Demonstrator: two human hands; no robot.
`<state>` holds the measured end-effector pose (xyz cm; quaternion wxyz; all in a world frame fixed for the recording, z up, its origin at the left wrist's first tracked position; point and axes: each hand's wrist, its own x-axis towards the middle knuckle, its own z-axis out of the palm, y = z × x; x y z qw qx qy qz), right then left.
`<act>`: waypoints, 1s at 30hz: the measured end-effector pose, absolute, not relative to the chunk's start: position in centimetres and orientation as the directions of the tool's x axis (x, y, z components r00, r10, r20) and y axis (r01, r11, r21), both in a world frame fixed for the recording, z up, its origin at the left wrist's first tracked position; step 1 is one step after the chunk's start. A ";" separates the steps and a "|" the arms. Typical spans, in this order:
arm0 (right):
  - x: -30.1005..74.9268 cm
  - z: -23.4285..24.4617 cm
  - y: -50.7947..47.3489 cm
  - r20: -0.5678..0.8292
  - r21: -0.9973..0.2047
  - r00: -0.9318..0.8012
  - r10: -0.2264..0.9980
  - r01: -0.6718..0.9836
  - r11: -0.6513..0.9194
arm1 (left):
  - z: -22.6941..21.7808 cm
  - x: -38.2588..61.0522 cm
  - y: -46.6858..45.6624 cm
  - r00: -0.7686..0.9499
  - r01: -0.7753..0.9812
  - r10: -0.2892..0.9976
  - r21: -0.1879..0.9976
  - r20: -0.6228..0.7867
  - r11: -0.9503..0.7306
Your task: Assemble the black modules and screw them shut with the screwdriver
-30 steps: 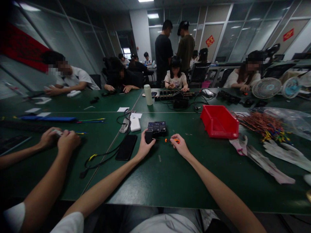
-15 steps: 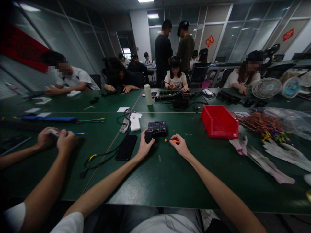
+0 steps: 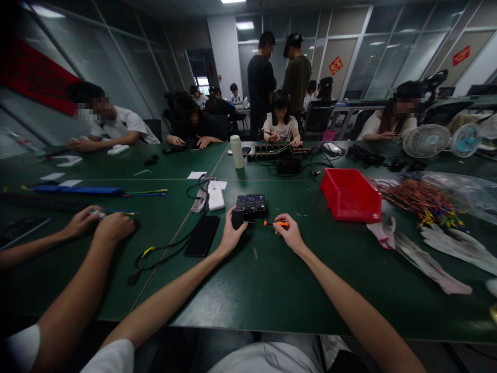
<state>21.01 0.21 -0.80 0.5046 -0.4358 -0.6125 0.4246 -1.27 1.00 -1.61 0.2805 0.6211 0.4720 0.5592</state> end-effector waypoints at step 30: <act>21.1 -0.7 0.1 0.306 -0.936 -0.096 0.947 0.152 0.318 | -1.6 -1.1 1.0 -0.069 0.262 0.902 0.880 0.426 -0.396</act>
